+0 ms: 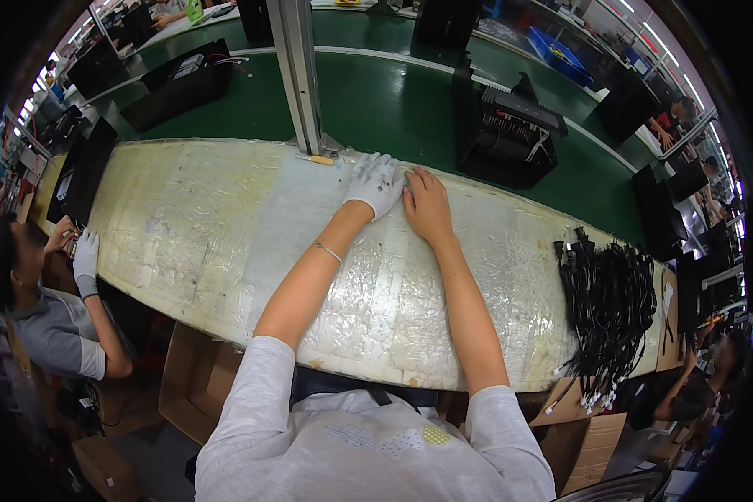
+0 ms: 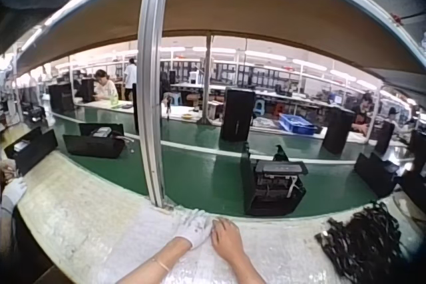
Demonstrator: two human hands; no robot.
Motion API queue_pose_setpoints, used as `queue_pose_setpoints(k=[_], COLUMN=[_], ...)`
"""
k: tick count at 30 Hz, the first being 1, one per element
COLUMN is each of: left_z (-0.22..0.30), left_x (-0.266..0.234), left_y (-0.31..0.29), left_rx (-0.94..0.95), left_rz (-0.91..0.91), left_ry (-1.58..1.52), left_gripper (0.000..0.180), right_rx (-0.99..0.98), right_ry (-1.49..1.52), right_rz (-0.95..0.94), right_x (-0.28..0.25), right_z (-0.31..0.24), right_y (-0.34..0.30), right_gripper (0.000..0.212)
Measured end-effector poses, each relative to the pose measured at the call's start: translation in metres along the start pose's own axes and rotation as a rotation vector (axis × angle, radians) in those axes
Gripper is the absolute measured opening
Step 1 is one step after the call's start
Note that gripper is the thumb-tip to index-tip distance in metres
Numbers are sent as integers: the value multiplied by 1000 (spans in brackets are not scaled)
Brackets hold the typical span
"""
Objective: Assembling electronic components and circuit boards into a plastic housing on a factory assembly line.
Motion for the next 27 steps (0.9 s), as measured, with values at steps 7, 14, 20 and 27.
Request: queue_pose_setpoints(k=[7, 14, 20, 27], left_z=[-1, 0, 1, -1], left_x=[2, 1, -1, 3], left_y=[0, 1, -1, -3], left_rx=[6, 31, 29, 48], left_rz=[7, 37, 54, 70], left_ry=[16, 17, 27, 53], left_gripper=[51, 49, 48, 48], right_rx=[17, 16, 46, 59], right_ry=[18, 39, 63, 128], right_rz=[-1, 7, 32, 44], right_x=[-2, -4, -5, -9], right_z=[-1, -3, 3, 2], right_y=[1, 1, 0, -1], right_gripper=[33, 32, 31, 26])
Point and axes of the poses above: each hand's wrist, its own y-axis towards the middle knuckle, its own x-axis out of the palm, z = x × y, the point moved 8 cm from there along y, towards the middle knuckle, and after that the axes turned 2 degrees about z, right-handed, at the moved point
